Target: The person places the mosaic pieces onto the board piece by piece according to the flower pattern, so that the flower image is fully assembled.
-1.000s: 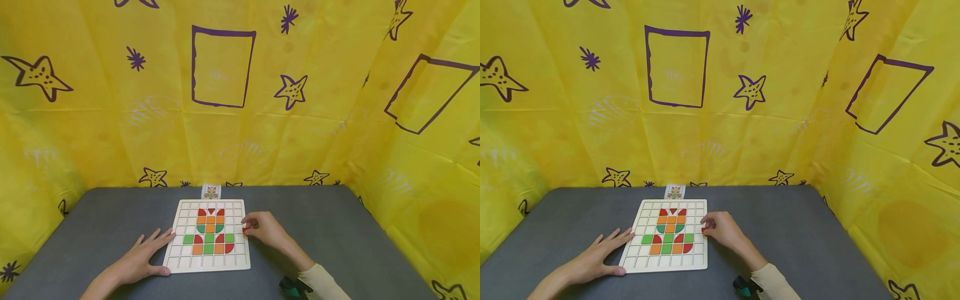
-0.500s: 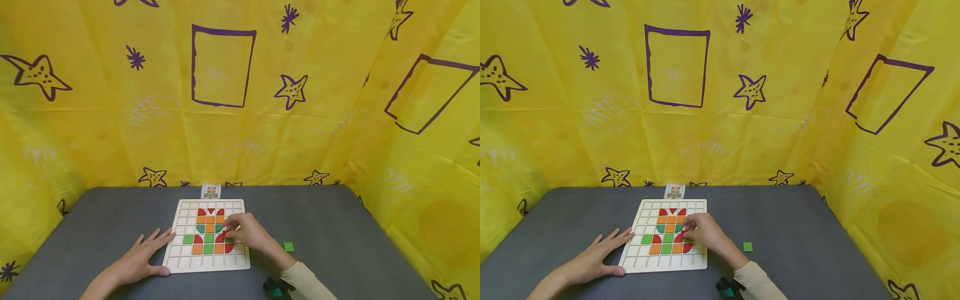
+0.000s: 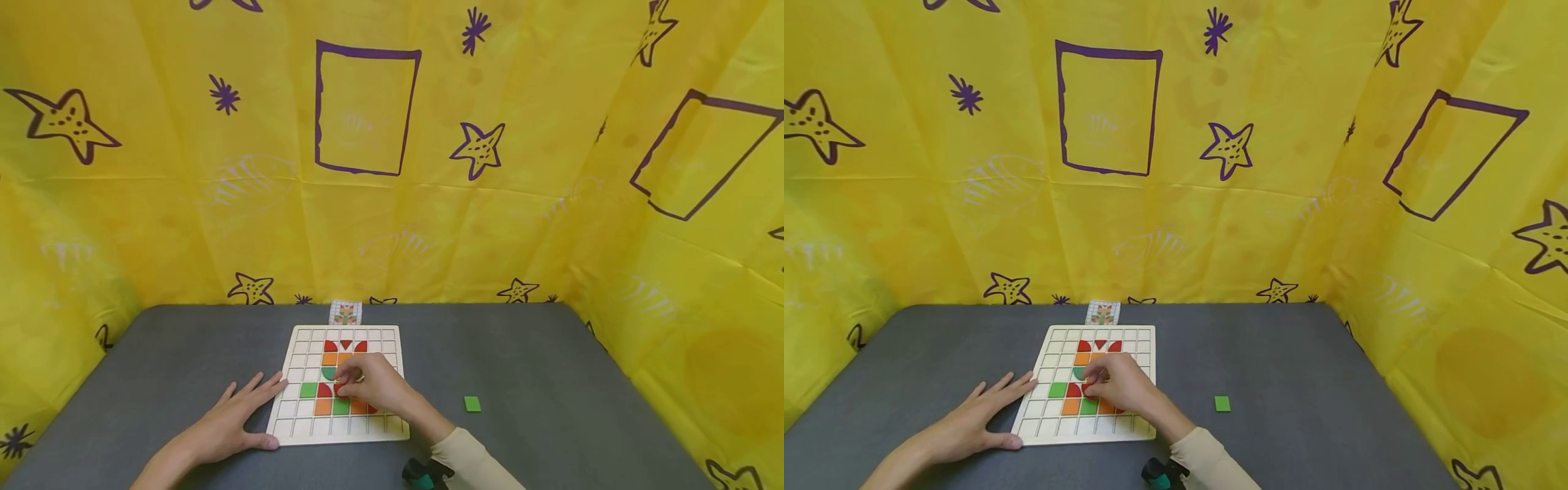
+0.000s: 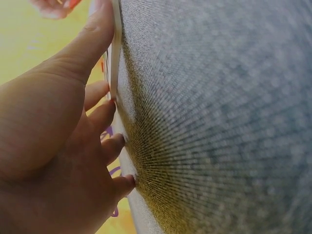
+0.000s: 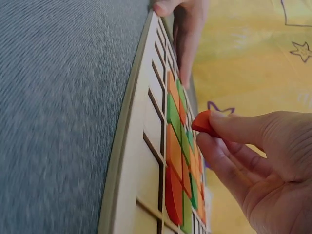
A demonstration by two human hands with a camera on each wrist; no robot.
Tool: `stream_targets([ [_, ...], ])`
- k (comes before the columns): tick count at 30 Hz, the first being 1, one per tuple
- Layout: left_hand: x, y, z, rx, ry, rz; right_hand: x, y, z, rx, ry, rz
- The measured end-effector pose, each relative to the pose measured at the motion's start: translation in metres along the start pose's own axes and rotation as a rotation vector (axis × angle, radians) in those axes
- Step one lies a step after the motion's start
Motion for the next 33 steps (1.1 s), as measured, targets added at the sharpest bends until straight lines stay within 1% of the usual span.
stream_targets([
  [3,0.000,-0.001,0.000,0.000,0.001,0.003,0.006,0.004,-0.003,-0.009,-0.011,-0.010],
  [12,-0.001,-0.001,0.001,0.020,0.002,0.011,0.026,0.015,-0.015,-0.036,0.023,-0.036],
  [16,-0.001,-0.002,0.001,0.027,-0.002,0.016,0.036,0.018,-0.019,-0.048,0.017,-0.048],
  [22,-0.001,-0.003,0.002,0.031,-0.002,0.020,0.046,0.020,-0.022,-0.025,-0.023,-0.059],
  [27,-0.002,-0.003,0.003,0.049,-0.001,0.034,0.052,0.019,-0.025,-0.042,-0.073,-0.069],
  [33,-0.003,-0.004,0.004,0.066,0.003,0.052,0.054,0.020,-0.028,-0.058,-0.115,-0.063],
])
Point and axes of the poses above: each hand's wrist, its own y-axis towards the middle knuckle, its own x-axis out of the palm, z = x × y, the point moved 5 cm from there along y, towards the middle knuckle, and after that the axes turned 4 degrees about z, right-handed, at the moved point
